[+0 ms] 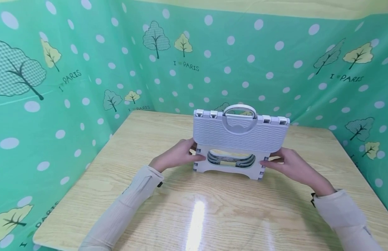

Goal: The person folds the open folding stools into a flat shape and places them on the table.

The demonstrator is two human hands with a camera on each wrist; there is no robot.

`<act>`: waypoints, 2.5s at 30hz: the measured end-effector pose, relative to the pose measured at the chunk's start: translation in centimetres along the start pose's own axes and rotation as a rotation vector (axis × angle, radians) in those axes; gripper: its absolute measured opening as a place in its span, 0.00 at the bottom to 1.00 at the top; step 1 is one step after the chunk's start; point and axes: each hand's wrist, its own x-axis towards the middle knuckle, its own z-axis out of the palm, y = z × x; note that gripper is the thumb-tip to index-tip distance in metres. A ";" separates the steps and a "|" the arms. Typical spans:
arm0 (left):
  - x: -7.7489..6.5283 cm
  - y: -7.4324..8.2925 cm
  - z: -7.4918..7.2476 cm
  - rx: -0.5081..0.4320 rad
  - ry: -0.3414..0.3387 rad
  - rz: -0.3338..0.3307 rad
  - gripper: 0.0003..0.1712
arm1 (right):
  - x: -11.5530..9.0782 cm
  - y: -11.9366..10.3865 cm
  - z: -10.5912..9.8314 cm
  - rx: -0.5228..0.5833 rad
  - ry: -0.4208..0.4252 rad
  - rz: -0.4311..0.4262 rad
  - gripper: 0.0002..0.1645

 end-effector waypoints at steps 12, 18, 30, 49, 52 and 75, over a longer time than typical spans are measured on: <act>0.0 0.0 0.1 0.001 0.012 0.013 0.39 | 0.0 0.3 0.1 -0.018 0.011 0.005 0.37; 0.0 0.0 0.1 -0.012 0.015 0.013 0.39 | 0.1 0.2 0.0 -0.019 0.010 0.009 0.37; 0.0 -0.1 0.1 -0.008 0.017 0.020 0.38 | 0.1 0.3 0.1 -0.028 0.015 0.010 0.38; 0.1 -0.1 0.3 -0.008 0.021 0.028 0.35 | 0.1 0.3 0.2 -0.050 0.035 0.023 0.37; 0.1 -0.1 0.3 0.000 0.024 0.028 0.35 | 0.2 0.4 0.2 -0.050 0.037 0.018 0.36; 0.2 -0.1 0.4 0.014 0.032 0.016 0.34 | 0.2 0.6 0.4 -0.072 0.070 0.003 0.33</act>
